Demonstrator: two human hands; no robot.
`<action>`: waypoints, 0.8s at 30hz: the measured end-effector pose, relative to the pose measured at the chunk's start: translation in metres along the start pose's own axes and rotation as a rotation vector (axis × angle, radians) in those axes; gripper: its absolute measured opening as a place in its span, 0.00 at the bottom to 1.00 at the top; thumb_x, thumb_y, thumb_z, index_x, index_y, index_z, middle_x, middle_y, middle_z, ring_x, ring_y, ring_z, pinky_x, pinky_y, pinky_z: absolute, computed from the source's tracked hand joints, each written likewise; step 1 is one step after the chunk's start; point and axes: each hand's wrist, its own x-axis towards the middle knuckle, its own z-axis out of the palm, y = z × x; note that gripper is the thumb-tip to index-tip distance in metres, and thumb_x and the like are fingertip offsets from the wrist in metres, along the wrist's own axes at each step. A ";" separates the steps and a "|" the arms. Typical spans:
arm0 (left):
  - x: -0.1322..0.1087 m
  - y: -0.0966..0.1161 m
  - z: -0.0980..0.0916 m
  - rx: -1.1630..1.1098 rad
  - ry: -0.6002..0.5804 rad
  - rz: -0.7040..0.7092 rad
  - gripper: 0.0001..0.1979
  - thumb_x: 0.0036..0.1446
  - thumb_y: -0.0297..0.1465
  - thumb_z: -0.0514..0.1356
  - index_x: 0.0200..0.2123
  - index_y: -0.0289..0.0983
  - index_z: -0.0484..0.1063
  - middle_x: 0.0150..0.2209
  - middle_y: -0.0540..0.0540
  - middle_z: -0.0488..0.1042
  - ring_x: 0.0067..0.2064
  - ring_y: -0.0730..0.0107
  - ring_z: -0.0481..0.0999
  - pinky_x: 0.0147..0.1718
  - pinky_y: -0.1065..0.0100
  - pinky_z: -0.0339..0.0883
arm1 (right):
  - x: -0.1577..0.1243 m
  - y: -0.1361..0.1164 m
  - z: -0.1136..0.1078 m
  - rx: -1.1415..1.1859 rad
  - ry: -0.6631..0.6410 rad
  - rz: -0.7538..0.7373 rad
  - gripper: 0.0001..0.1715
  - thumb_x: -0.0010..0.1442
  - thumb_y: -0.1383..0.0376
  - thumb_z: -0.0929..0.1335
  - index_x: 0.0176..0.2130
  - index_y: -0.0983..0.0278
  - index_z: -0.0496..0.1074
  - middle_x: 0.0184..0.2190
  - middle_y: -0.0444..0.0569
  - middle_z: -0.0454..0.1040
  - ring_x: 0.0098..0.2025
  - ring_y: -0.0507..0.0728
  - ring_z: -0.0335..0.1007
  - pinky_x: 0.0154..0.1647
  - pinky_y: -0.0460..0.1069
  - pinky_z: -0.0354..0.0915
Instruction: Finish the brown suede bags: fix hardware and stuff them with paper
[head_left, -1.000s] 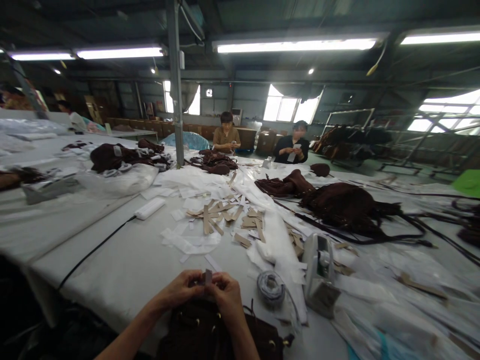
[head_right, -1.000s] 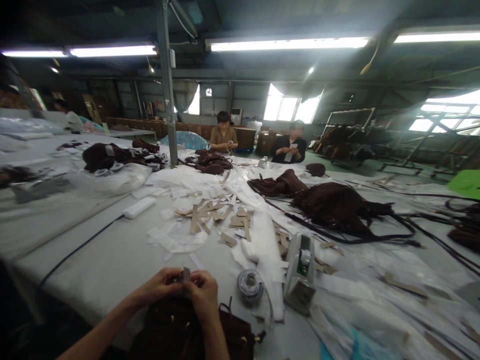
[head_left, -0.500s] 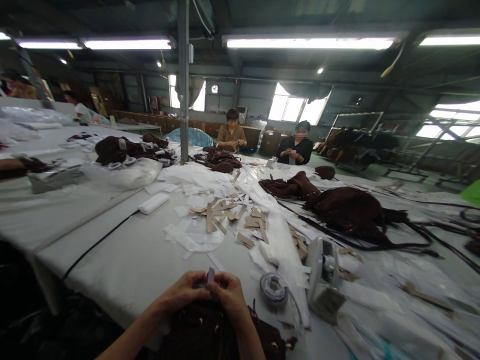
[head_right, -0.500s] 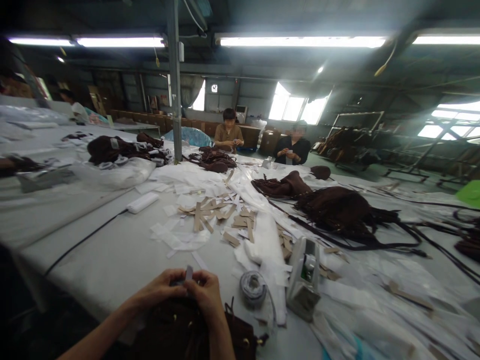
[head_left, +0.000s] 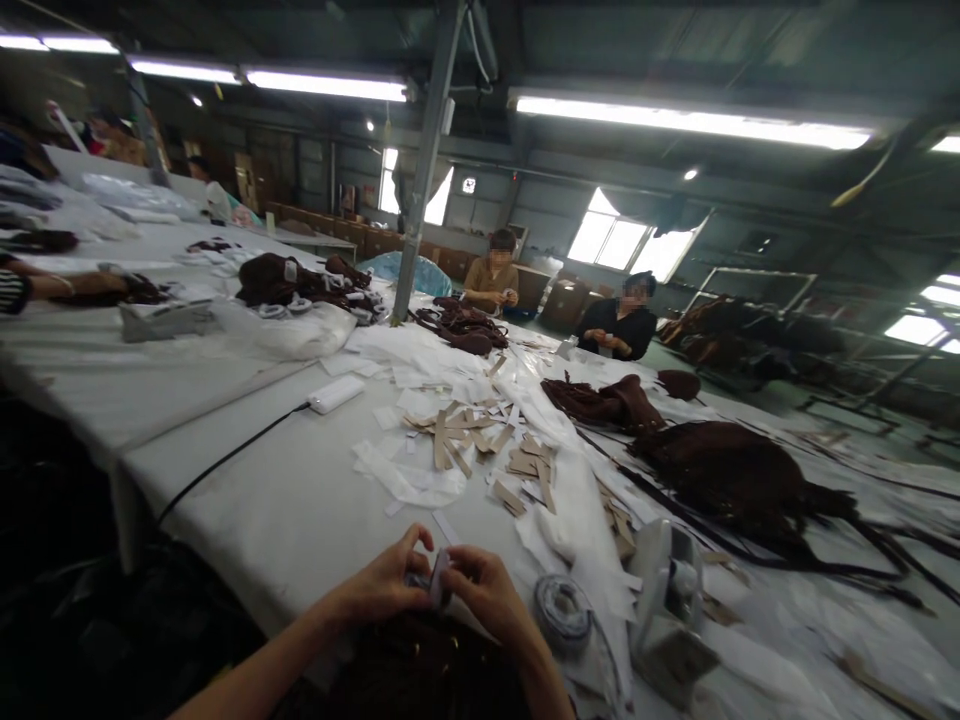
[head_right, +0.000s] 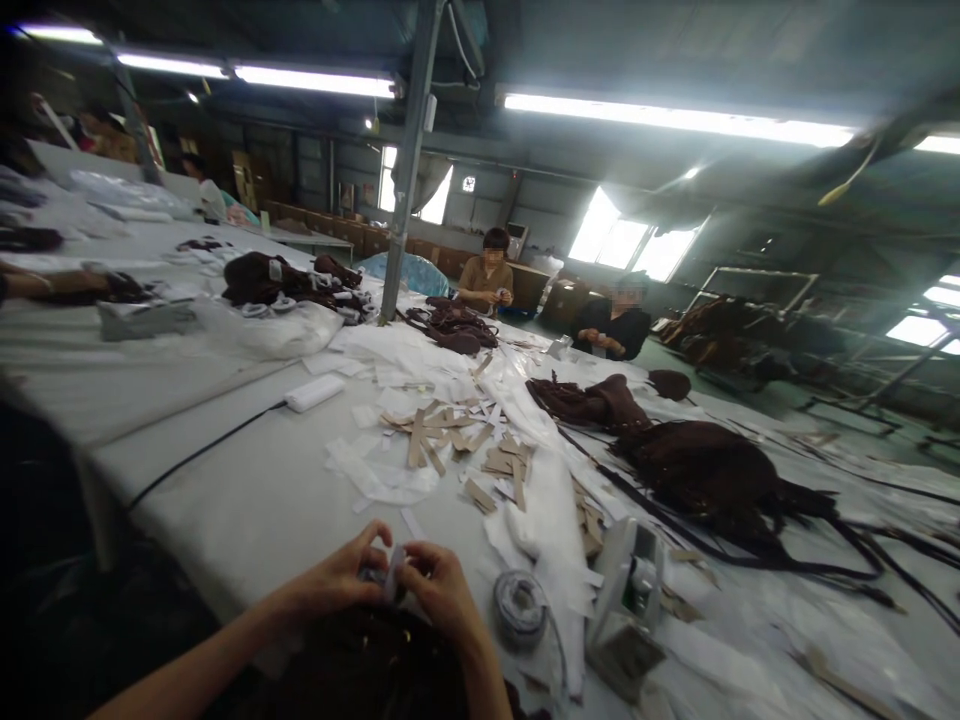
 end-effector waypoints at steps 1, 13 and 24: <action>0.000 0.001 0.000 0.004 -0.005 0.004 0.24 0.48 0.26 0.64 0.43 0.41 0.53 0.32 0.53 0.72 0.30 0.74 0.69 0.29 0.73 0.59 | 0.003 -0.006 -0.004 -0.047 -0.032 -0.002 0.11 0.51 0.65 0.69 0.36 0.65 0.77 0.28 0.43 0.74 0.30 0.50 0.64 0.33 0.45 0.58; 0.000 -0.002 -0.006 0.029 -0.056 0.041 0.26 0.46 0.24 0.63 0.45 0.41 0.53 0.36 0.50 0.75 0.33 0.70 0.72 0.30 0.72 0.62 | 0.038 -0.059 -0.006 -0.608 -0.370 0.072 0.10 0.40 0.72 0.68 0.24 0.62 0.79 0.12 0.34 0.55 0.17 0.46 0.47 0.19 0.45 0.45; 0.002 -0.007 -0.007 0.001 -0.020 0.064 0.26 0.47 0.24 0.63 0.45 0.40 0.51 0.35 0.51 0.74 0.30 0.73 0.69 0.27 0.73 0.59 | 0.039 -0.052 0.014 -0.938 -0.316 -0.021 0.07 0.41 0.74 0.66 0.20 0.64 0.73 0.13 0.40 0.65 0.19 0.50 0.60 0.21 0.45 0.51</action>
